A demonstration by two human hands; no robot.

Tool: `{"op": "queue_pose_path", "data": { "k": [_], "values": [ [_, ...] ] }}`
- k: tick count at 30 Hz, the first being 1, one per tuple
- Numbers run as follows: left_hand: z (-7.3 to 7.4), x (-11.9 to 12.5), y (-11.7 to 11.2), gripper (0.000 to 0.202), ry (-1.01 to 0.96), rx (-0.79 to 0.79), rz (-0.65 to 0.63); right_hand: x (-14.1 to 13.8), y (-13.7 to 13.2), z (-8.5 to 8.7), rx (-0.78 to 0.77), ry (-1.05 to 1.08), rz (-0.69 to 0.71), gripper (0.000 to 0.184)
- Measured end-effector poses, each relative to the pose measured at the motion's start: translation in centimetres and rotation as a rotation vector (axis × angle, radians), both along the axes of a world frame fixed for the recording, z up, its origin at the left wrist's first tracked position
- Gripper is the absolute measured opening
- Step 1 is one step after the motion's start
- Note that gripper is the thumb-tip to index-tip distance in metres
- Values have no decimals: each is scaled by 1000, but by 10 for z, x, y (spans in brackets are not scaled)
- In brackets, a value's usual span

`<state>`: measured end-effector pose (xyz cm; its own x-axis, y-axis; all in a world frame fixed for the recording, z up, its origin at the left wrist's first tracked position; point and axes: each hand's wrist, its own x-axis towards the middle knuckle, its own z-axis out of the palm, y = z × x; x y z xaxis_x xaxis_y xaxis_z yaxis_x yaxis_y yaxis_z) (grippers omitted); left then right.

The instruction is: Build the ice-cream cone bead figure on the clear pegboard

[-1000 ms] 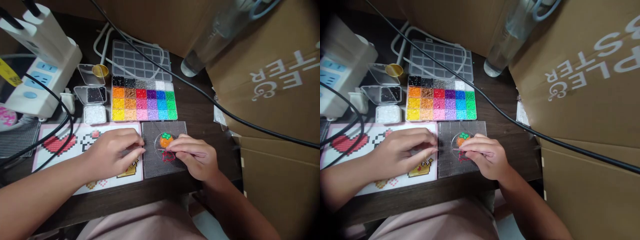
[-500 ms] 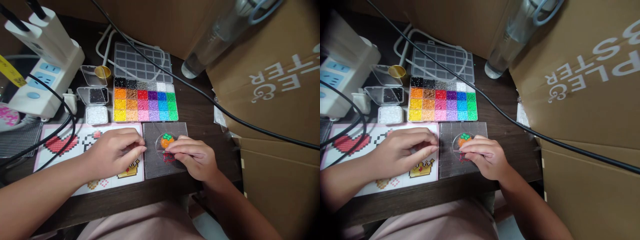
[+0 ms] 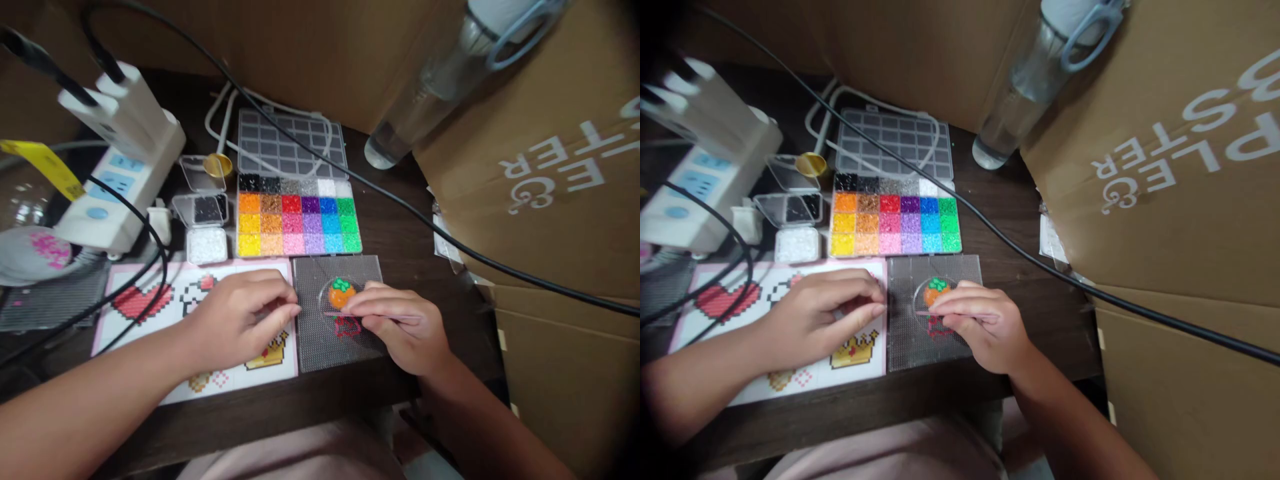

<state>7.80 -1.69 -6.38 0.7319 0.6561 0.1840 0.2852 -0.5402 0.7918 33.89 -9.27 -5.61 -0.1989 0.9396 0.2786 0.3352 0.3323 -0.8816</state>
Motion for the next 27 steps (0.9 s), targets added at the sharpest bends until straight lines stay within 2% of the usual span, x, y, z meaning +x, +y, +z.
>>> {"op": "queue_pose_path", "data": {
  "k": [12, 16, 21, 24, 27],
  "values": [
    [0, 3, -1, 17, 37, -58, 33, -1, 3, 2, 70, 23, -59, 16],
    [13, 8, 4, 18, 191, -102, 30, -1, 3, 2, 84, 35, -58, 17],
    [31, 14, 16, 20, 266, -18, -64, -4, 3, 4, 53, 62, -62, 21],
    [28, 17, 24, 22, 237, 38, -104, -4, 3, 4, 52, 73, -73, 22],
    [17, 17, 29, 28, 206, 75, -111, -3, 2, 2, 34, 88, -93, 22]
  ]
}}
